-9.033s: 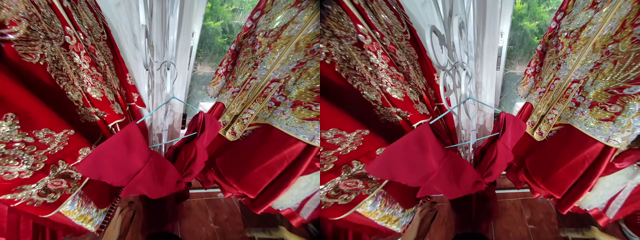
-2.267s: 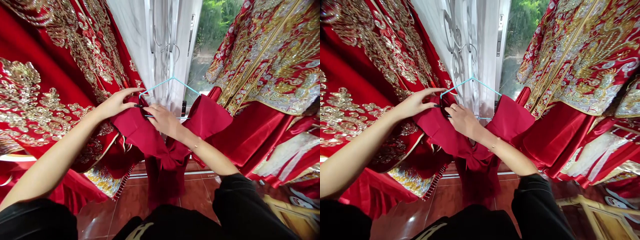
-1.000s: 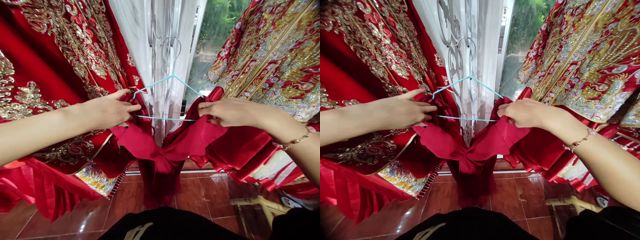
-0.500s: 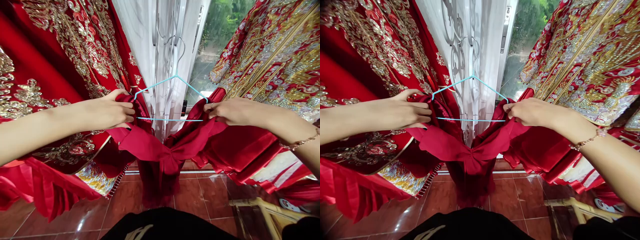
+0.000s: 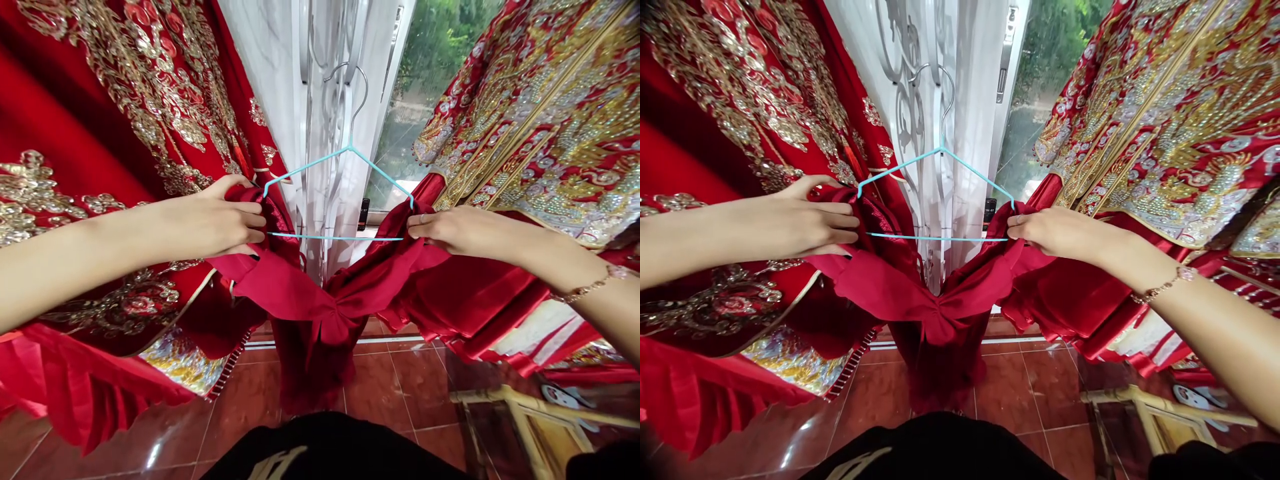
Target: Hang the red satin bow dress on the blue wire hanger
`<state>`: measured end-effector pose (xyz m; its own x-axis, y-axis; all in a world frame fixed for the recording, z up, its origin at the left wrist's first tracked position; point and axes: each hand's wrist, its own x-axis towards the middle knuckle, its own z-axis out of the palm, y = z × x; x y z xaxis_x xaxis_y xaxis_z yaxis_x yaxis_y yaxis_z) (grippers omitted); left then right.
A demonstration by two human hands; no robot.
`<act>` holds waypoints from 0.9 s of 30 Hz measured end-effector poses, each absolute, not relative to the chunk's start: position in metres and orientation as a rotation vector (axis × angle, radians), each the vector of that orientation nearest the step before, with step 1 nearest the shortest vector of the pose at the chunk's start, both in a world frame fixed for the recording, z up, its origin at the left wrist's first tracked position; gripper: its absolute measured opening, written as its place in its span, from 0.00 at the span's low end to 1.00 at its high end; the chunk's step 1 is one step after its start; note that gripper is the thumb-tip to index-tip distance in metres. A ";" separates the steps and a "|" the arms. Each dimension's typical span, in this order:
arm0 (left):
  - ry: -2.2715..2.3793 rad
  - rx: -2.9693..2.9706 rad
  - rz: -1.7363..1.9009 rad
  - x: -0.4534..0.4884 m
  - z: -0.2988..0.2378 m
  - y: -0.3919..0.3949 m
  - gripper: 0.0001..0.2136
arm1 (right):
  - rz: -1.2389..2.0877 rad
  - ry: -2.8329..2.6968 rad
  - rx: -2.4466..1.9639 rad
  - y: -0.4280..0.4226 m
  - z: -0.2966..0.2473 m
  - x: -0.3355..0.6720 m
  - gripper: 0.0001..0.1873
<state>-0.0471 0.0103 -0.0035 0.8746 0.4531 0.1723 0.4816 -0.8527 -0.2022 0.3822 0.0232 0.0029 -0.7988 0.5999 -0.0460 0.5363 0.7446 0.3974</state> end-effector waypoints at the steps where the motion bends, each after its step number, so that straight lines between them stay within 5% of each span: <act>1: -0.709 -2.812 -0.177 -0.047 -0.003 0.010 0.21 | 0.559 2.765 0.930 0.022 0.004 0.381 0.23; 6: -0.700 -2.800 -0.185 -0.047 -0.003 0.008 0.20 | 0.649 2.780 0.975 0.021 0.006 0.381 0.32; 14: -0.676 -2.876 -0.113 -0.051 0.005 0.012 0.22 | 0.989 2.429 1.132 0.016 -0.006 0.359 0.18; 19: -0.789 -2.963 -0.066 -0.056 0.011 0.012 0.29 | 1.137 2.444 1.096 0.008 -0.015 0.358 0.18; 27: -0.904 -2.799 0.072 -0.049 0.014 0.012 0.23 | 0.884 2.778 0.861 0.033 -0.012 0.384 0.16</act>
<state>-0.0493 0.0124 0.0142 0.8119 0.5836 0.0144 0.5739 -0.7933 -0.2033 0.3838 0.0331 -0.0116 -0.8348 0.5459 0.0713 0.4866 0.6712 0.5592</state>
